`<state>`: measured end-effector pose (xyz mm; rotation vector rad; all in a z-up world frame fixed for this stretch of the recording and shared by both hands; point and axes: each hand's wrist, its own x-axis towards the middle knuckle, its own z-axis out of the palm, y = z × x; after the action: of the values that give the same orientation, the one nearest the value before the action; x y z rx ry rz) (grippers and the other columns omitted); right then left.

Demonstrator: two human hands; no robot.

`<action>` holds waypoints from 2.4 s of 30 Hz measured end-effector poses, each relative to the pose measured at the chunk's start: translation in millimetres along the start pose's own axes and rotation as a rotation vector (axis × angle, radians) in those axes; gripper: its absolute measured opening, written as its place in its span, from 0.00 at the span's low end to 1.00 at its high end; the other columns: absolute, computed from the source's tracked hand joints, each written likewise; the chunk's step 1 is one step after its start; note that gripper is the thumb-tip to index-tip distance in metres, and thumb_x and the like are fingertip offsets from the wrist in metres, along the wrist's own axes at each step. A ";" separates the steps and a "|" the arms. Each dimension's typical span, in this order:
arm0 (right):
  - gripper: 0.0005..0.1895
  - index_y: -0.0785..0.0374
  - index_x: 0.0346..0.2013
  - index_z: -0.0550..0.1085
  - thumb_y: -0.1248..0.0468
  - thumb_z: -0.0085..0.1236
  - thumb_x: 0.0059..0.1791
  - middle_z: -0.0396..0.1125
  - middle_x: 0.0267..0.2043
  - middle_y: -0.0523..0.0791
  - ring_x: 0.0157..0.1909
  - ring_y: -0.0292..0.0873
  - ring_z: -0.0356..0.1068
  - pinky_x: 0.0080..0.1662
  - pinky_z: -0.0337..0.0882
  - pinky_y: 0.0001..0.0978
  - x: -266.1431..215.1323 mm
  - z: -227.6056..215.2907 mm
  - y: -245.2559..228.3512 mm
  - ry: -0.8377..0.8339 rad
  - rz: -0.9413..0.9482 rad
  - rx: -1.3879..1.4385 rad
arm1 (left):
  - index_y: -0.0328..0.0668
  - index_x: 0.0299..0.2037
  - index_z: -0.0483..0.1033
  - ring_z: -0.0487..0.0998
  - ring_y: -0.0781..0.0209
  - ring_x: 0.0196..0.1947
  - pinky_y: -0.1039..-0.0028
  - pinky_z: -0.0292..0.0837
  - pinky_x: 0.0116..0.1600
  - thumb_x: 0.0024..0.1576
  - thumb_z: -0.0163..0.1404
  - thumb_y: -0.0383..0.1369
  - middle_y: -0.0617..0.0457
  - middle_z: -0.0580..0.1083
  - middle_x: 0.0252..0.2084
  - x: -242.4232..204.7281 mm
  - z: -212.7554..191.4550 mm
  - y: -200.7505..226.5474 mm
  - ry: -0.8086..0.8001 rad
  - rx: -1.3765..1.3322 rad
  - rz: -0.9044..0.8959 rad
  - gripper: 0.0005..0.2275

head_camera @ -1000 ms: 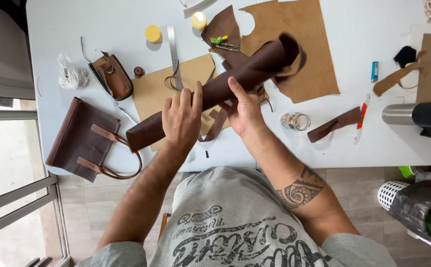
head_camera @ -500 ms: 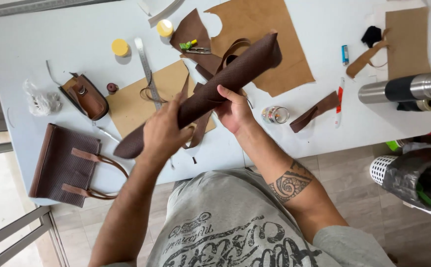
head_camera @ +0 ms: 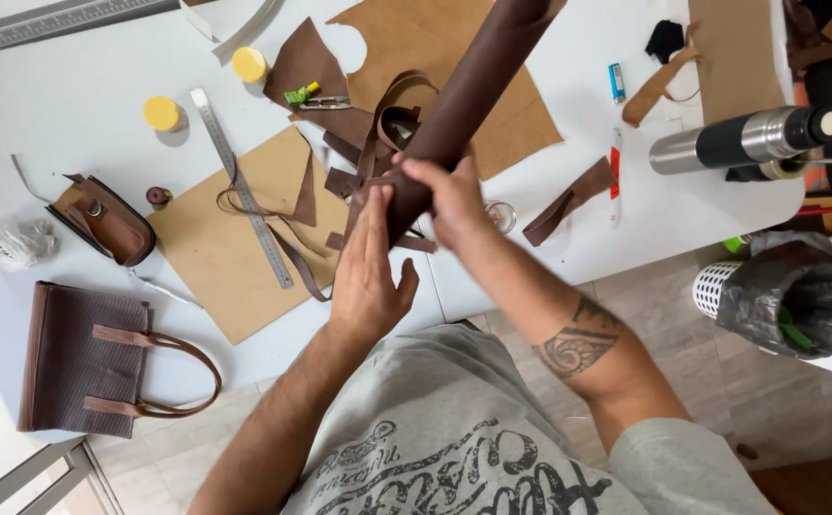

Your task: Sorting and organizing various leather scraps and small leather goods components on a workshop table.

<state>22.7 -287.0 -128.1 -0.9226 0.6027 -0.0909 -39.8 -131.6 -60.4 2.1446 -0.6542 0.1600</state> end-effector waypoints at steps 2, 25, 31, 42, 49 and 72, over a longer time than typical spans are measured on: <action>0.32 0.63 0.54 0.60 0.73 0.65 0.40 0.75 0.37 0.59 0.33 0.57 0.77 0.38 0.80 0.51 32.2 -9.8 -70.3 0.076 -0.017 -0.039 | 0.28 0.74 0.48 0.59 0.28 0.73 0.49 0.62 0.73 0.53 0.58 0.26 0.30 0.56 0.74 -3.7 -3.5 1.5 -0.059 0.038 0.015 0.40; 0.33 0.57 0.62 0.67 0.80 0.52 0.43 0.62 0.52 0.50 0.54 0.56 0.61 0.44 0.67 0.54 297.9 -245.4 -93.3 0.336 -0.801 -1.994 | 0.47 0.66 0.67 0.73 0.52 0.62 0.57 0.79 0.55 0.54 0.57 0.39 0.53 0.64 0.70 -232.2 42.8 -52.6 -0.578 0.289 -0.933 0.28; 0.55 0.58 0.71 0.55 0.44 0.76 0.39 0.59 0.61 0.55 0.61 0.58 0.62 0.56 0.68 0.53 258.7 -195.5 -18.2 0.234 0.016 -2.124 | 0.45 0.65 0.68 0.73 0.47 0.61 0.53 0.79 0.51 0.55 0.56 0.37 0.50 0.65 0.69 -211.0 39.0 -51.4 -0.489 0.252 -0.887 0.26; 0.08 0.64 0.33 0.57 0.68 0.46 0.49 0.62 0.28 0.57 0.31 0.69 0.58 0.31 0.57 0.61 188.2 -62.0 -161.1 -0.291 -0.436 -2.029 | 0.38 0.61 0.70 0.77 0.42 0.54 0.53 0.77 0.51 0.52 0.60 0.33 0.43 0.70 0.63 -206.1 37.3 -90.0 -0.362 0.277 -0.595 0.25; 0.07 0.44 0.29 0.68 0.59 0.58 0.40 0.58 0.22 0.33 0.23 0.42 0.63 0.24 0.56 0.32 48.2 66.0 -206.7 -0.554 -1.474 -2.490 | 0.36 0.62 0.70 0.76 0.44 0.56 0.55 0.76 0.54 0.54 0.58 0.30 0.42 0.72 0.60 -104.2 -2.4 -91.1 -0.267 0.260 -0.336 0.24; 0.39 0.75 0.70 0.56 0.67 0.61 0.49 0.53 0.69 0.68 0.71 0.69 0.54 0.66 0.63 0.60 -108.7 -8.4 102.6 -0.413 -0.434 -1.372 | 0.52 0.35 0.83 0.82 0.57 0.32 0.67 0.76 0.43 0.57 0.56 0.31 0.60 0.78 0.29 -249.3 55.4 -187.9 -0.051 0.352 -0.410 0.03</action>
<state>-90.4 -195.0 -162.1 -2.3229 -0.0239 0.1553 -163.8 15.8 -312.1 2.5795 -0.2113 -0.0044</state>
